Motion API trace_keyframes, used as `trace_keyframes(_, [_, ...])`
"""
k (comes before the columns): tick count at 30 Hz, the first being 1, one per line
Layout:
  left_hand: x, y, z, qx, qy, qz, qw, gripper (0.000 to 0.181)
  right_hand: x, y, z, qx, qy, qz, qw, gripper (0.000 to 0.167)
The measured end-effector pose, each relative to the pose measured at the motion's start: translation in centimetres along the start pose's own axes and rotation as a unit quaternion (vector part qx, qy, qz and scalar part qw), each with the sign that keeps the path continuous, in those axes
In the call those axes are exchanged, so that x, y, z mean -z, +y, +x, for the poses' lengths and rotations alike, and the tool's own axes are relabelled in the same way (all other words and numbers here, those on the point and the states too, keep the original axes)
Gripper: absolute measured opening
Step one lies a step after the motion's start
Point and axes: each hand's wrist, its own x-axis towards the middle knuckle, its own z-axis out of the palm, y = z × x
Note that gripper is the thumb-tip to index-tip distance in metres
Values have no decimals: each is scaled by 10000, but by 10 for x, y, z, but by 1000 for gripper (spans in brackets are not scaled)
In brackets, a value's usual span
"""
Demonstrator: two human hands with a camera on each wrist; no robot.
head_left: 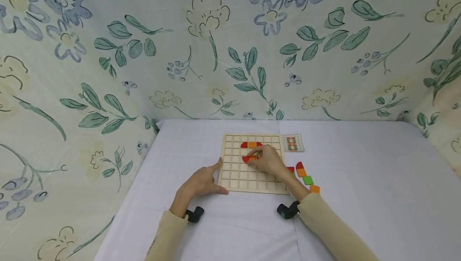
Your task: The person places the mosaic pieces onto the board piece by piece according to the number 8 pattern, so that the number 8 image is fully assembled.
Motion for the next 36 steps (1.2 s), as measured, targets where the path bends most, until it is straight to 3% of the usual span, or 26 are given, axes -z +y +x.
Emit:
trace_keyframes(28, [1, 0, 0, 61, -36, -73, 9999, 118, -7, -1, 3, 91, 100, 435, 9990, 18])
trace_keyframes(36, [0, 0, 0, 4, -30, -24, 10000, 118, 5, 6, -6, -105, 150, 390, 9991, 20])
